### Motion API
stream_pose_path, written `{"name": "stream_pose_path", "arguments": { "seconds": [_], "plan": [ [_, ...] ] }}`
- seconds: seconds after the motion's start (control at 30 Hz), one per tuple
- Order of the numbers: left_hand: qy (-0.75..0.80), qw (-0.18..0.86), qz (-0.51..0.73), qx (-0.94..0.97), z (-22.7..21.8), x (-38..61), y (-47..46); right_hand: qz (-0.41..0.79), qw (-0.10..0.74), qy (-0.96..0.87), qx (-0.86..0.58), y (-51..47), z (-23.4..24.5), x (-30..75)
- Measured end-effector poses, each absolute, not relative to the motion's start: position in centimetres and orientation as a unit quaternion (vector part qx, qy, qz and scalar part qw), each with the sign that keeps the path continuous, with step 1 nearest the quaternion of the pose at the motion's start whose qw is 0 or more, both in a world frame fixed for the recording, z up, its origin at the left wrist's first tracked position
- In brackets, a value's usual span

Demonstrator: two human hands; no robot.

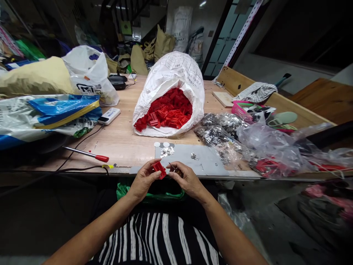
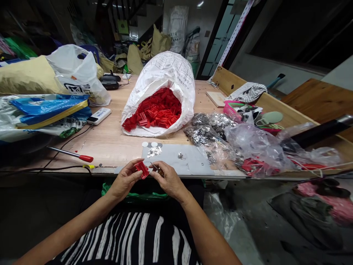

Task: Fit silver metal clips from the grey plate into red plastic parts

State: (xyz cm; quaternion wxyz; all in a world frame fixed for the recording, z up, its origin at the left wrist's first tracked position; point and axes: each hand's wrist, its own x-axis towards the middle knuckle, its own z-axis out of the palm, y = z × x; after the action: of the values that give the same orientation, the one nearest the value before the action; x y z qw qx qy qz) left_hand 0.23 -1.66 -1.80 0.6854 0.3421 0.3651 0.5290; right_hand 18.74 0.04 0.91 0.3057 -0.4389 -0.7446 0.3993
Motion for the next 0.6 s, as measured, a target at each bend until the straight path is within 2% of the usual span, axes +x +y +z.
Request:
{"name": "stream_pose_path", "arguments": {
  "seconds": [0.1, 0.37, 0.6],
  "plan": [
    [0.379, 0.639, 0.529, 0.410, -2.4, -0.1, -1.0, 0.365, 0.306, -0.761, -0.440, 0.0, 0.4, 19.2],
    [0.466, 0.406, 0.439, 0.652, -3.1, -1.1, 1.5, 0.279, 0.269, -0.774, -0.501, 0.4, -1.2, 19.2],
    [0.450, 0.385, 0.439, 0.676, -3.8, -1.1, 2.4, 0.248, 0.231, -0.798, -0.499, 0.8, -1.3, 18.8]
  ]
}}
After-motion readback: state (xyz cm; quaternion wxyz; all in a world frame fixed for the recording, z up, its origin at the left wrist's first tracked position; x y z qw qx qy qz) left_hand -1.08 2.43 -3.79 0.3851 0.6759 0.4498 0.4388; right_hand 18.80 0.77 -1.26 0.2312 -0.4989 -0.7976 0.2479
